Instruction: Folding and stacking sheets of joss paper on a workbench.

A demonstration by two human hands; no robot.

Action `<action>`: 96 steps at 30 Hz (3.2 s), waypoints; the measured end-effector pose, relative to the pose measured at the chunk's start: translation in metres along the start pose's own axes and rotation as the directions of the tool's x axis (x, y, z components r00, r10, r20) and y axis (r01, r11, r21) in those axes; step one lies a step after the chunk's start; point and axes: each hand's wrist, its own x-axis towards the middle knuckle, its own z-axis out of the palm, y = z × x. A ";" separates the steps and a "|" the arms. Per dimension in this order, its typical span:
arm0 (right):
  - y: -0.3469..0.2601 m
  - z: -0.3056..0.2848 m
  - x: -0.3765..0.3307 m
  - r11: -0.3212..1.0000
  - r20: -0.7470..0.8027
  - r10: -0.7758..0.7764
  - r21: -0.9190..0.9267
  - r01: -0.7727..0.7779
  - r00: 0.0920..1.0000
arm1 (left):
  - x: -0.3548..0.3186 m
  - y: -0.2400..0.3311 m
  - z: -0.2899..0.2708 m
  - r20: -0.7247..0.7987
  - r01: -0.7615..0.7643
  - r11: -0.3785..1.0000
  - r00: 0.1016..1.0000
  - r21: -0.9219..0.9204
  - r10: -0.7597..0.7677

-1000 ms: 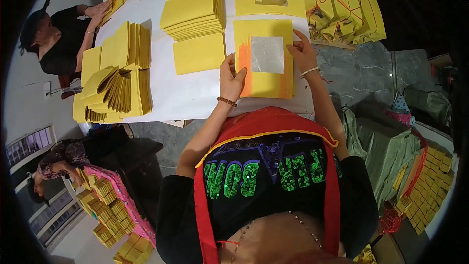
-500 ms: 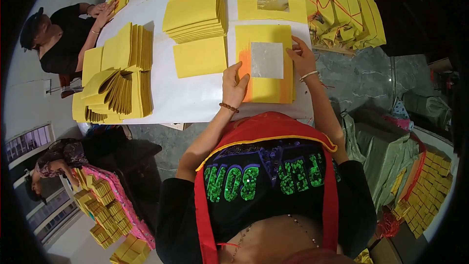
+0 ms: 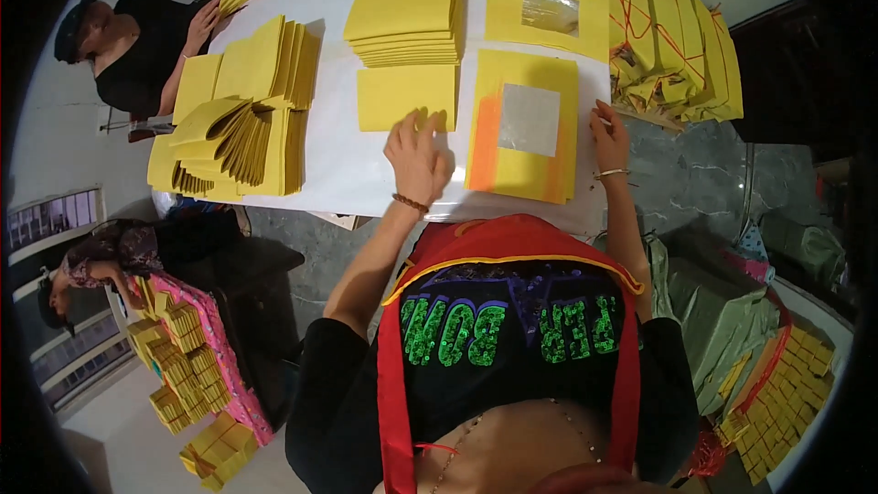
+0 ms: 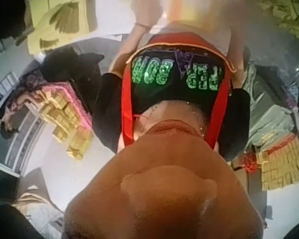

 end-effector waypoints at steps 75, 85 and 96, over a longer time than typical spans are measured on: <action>-0.146 0.246 0.180 0.174 0.653 -0.502 -0.567 0.805 0.568 | 0.192 -0.116 0.048 0.365 -0.480 0.791 0.863 0.378 0.350; -0.160 0.248 0.174 0.034 0.739 -0.333 -0.611 0.791 0.586 | 0.191 -0.112 0.047 0.390 -0.503 0.781 0.847 0.371 0.360; -0.179 0.226 0.155 0.066 0.636 -0.550 -0.614 0.787 0.542 | 0.197 -0.102 0.038 0.481 -0.505 0.777 0.823 0.376 0.302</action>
